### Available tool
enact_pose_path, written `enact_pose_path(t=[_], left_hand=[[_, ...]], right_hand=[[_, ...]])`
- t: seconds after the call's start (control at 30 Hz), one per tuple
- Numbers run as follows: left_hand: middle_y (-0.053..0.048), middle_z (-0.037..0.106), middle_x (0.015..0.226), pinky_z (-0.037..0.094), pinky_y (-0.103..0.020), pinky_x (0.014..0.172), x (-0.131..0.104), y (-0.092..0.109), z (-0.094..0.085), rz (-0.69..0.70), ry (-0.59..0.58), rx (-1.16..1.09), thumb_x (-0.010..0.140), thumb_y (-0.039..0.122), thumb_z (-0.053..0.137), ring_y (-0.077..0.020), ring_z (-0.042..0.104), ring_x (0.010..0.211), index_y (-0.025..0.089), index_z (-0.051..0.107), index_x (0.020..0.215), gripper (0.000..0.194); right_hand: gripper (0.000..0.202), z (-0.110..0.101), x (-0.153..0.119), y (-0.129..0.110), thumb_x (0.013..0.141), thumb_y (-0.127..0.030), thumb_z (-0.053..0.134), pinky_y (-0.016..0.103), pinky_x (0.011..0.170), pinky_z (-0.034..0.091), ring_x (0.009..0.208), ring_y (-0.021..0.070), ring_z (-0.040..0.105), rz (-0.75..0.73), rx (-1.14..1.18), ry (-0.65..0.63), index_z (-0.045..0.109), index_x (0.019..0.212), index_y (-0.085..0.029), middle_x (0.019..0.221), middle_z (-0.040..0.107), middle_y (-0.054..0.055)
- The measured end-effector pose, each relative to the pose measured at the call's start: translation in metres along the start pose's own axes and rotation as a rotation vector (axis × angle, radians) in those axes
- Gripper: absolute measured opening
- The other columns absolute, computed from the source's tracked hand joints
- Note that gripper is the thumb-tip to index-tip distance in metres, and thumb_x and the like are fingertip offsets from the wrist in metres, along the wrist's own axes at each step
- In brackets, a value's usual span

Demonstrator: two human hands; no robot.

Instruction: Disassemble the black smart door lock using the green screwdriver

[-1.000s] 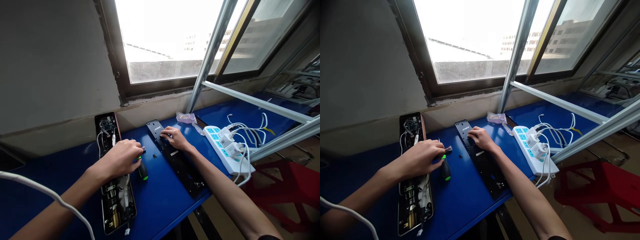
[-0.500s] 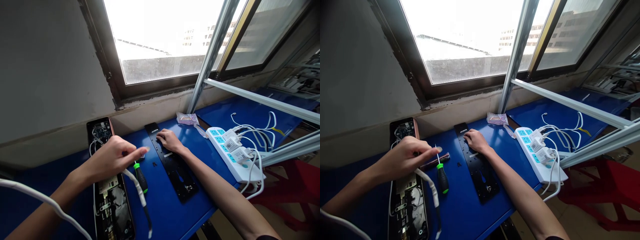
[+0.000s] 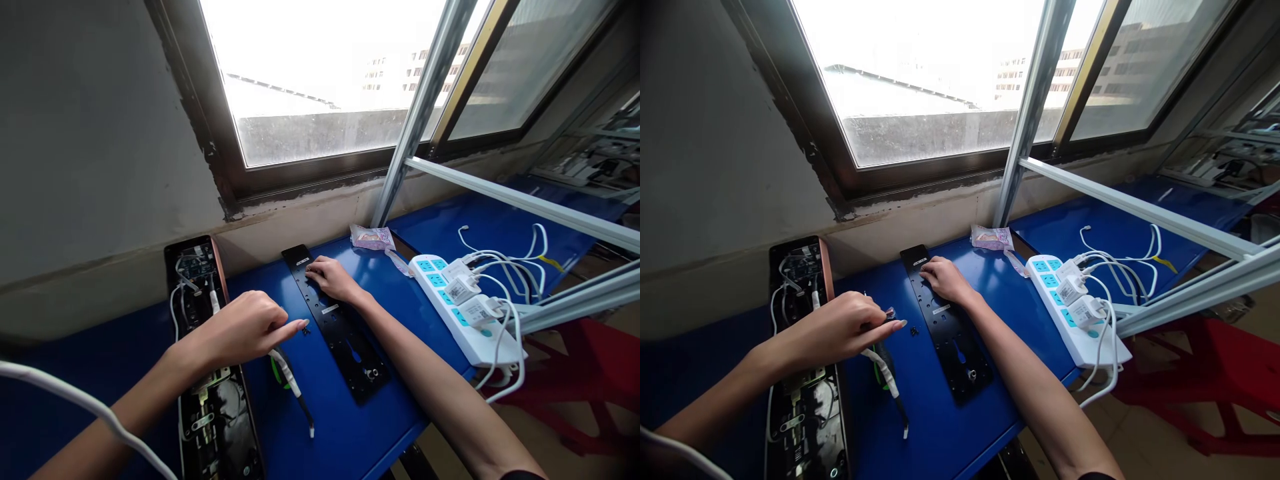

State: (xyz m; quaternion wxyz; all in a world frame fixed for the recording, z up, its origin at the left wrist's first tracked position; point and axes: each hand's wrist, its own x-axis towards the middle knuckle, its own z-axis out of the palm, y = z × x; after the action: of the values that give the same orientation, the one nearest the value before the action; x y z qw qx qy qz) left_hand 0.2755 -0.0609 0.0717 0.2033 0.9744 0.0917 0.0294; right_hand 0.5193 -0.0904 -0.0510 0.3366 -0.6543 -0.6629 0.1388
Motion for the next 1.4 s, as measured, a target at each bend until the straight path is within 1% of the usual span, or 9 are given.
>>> enact_pose_path(t=[0.23,0.4,0.63,0.77,0.97,1.07,1.17,1.27,1.4], left_hand=[[0.001,0.04,0.048,0.027,-0.032,0.055,-0.01,-0.004,-0.009,0.009,-0.023,0.027,0.105,0.051,0.045,-0.0121,0.042,0.049,0.018,0.032,0.054,0.062],[-0.001,0.05,0.051,0.031,-0.03,0.055,-0.022,-0.004,-0.009,0.084,0.047,0.08,0.106,0.048,0.045,-0.0125,0.051,0.051,0.018,0.043,0.053,0.062],[0.001,0.05,0.048,0.037,-0.031,0.055,-0.037,-0.011,0.01,0.331,0.441,0.235,0.103,0.039,0.054,-0.0148,0.051,0.051,0.019,0.051,0.053,0.054],[0.002,0.049,0.048,0.041,-0.029,0.057,-0.041,-0.012,0.013,0.338,0.664,0.059,0.105,0.036,0.049,-0.0123,0.049,0.049,0.018,0.048,0.053,0.055],[-0.003,0.062,0.062,0.05,-0.032,0.069,-0.054,-0.008,0.003,0.278,0.864,-0.036,0.108,0.037,0.041,-0.0154,0.059,0.063,0.017,0.057,0.064,0.051],[-0.007,0.069,0.079,0.053,-0.037,0.083,-0.078,-0.013,-0.005,0.197,0.888,-0.042,0.105,0.027,0.045,-0.0195,0.065,0.083,0.017,0.061,0.074,0.036],[-0.006,0.068,0.09,0.053,-0.032,0.084,-0.109,-0.025,-0.004,-0.046,0.905,-0.036,0.101,0.019,0.052,-0.0179,0.065,0.089,0.017,0.063,0.083,0.021],[-0.006,0.065,0.104,0.05,-0.034,0.093,-0.134,-0.038,0.008,-0.303,0.908,-0.028,0.1,0.02,0.055,-0.019,0.063,0.1,0.018,0.065,0.096,0.012],[-0.007,0.057,0.121,0.051,-0.037,0.099,-0.143,-0.053,0.028,-0.455,0.907,-0.117,0.099,0.027,0.058,-0.0221,0.058,0.114,0.022,0.063,0.116,0.018]], right_hand=[[0.037,-0.016,0.003,-0.018,0.098,-0.039,0.064,0.045,0.093,0.058,0.11,0.0223,0.066,0.048,-0.038,0.025,0.061,0.128,-0.019,0.13,0.064,0.009],[0.037,-0.026,0.0,-0.071,0.098,-0.04,0.063,0.047,0.097,0.057,0.114,0.0234,0.065,0.043,-0.023,0.148,0.061,0.129,-0.02,0.133,0.063,0.01],[0.016,-0.023,-0.022,-0.155,0.096,-0.022,0.058,0.027,0.077,0.056,0.083,0.0141,0.071,-0.036,0.219,-0.076,0.069,0.108,-0.024,0.092,0.076,0.001],[0.038,-0.013,-0.027,-0.168,0.094,-0.013,0.05,0.026,0.067,0.054,0.075,0.0147,0.071,-0.024,0.302,-0.191,0.063,0.128,-0.025,0.093,0.077,0.002],[0.056,0.015,-0.022,-0.171,0.09,-0.012,0.055,0.031,0.085,0.057,0.099,0.0192,0.071,-0.096,0.417,-0.176,0.053,0.143,-0.03,0.105,0.075,0.002],[0.045,0.028,-0.024,-0.165,0.093,-0.019,0.055,0.03,0.077,0.059,0.085,0.0167,0.071,-0.059,0.477,-0.114,0.057,0.137,-0.027,0.093,0.072,0.001],[0.03,0.034,-0.031,-0.158,0.095,-0.024,0.057,0.03,0.077,0.06,0.081,0.0155,0.071,-0.018,0.482,-0.056,0.065,0.124,-0.026,0.094,0.072,0.002],[0.023,0.038,-0.037,-0.156,0.1,-0.03,0.054,0.03,0.074,0.06,0.076,0.0142,0.069,0.002,0.475,0.005,0.065,0.119,-0.026,0.09,0.071,0.002],[0.025,0.042,-0.032,-0.164,0.103,-0.033,0.048,0.031,0.075,0.061,0.081,0.015,0.068,-0.025,0.442,0.039,0.061,0.123,-0.026,0.093,0.069,0.003]])
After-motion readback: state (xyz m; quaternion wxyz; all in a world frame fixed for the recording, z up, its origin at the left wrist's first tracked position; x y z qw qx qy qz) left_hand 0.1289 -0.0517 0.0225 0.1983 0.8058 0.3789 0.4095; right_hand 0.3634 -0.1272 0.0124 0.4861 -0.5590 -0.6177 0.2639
